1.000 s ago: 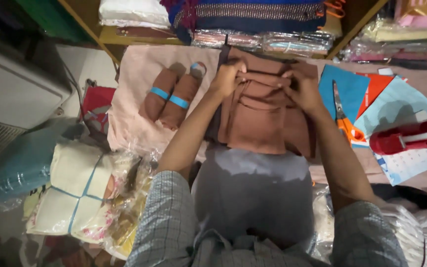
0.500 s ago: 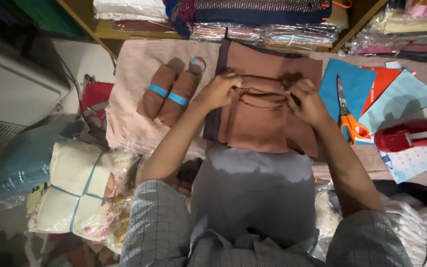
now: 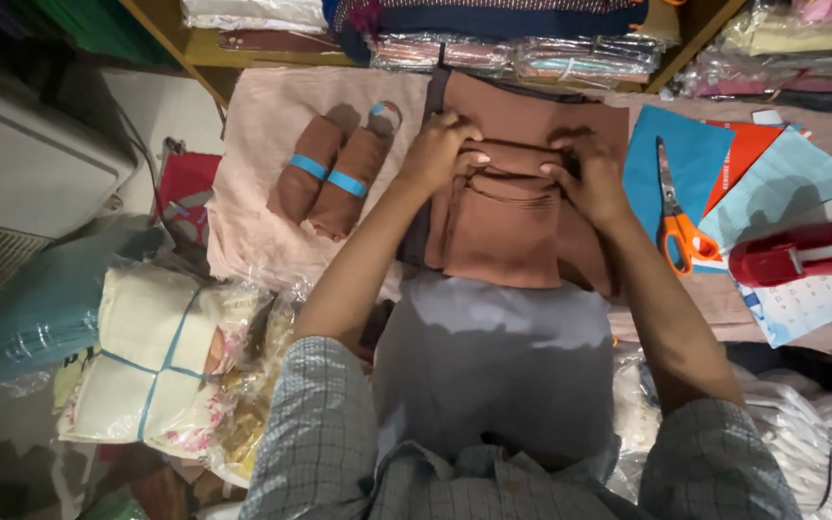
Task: Cutting blue ribbons and wrapping them around rolled brown fabric pieces to secure them for packaging or display.
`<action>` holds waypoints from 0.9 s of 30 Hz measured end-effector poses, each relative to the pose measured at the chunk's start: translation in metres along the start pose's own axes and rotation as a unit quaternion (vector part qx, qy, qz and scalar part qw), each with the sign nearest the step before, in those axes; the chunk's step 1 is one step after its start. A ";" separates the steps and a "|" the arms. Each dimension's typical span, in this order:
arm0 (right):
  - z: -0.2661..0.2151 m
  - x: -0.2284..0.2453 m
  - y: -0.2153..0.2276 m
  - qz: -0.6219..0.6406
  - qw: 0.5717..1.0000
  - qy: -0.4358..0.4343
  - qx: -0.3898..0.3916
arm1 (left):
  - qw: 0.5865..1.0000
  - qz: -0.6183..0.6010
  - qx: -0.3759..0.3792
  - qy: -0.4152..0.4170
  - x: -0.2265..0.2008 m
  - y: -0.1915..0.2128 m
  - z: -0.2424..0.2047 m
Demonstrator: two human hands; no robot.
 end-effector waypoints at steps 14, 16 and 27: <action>-0.038 0.001 0.015 -0.019 0.986 0.167 0.006 | 0.984 -0.041 -0.077 -0.154 -0.022 0.004 -0.041; -0.045 0.002 0.021 -0.001 0.984 0.177 0.010 | 0.974 -0.097 -0.081 -0.187 -0.009 -0.001 -0.048; -0.063 0.028 0.018 0.033 0.997 0.062 -0.013 | 0.999 -0.045 -0.006 0.028 -0.094 0.062 -0.040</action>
Point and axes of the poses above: each hand's wrist, its own z-axis towards the middle knuckle, its own y-axis out of the back of the hand, x = y × z, the point moved 1 cm from there along z, towards the middle knuckle, and after that the axes turned 8 degrees about -y, right-handed, at the moved point
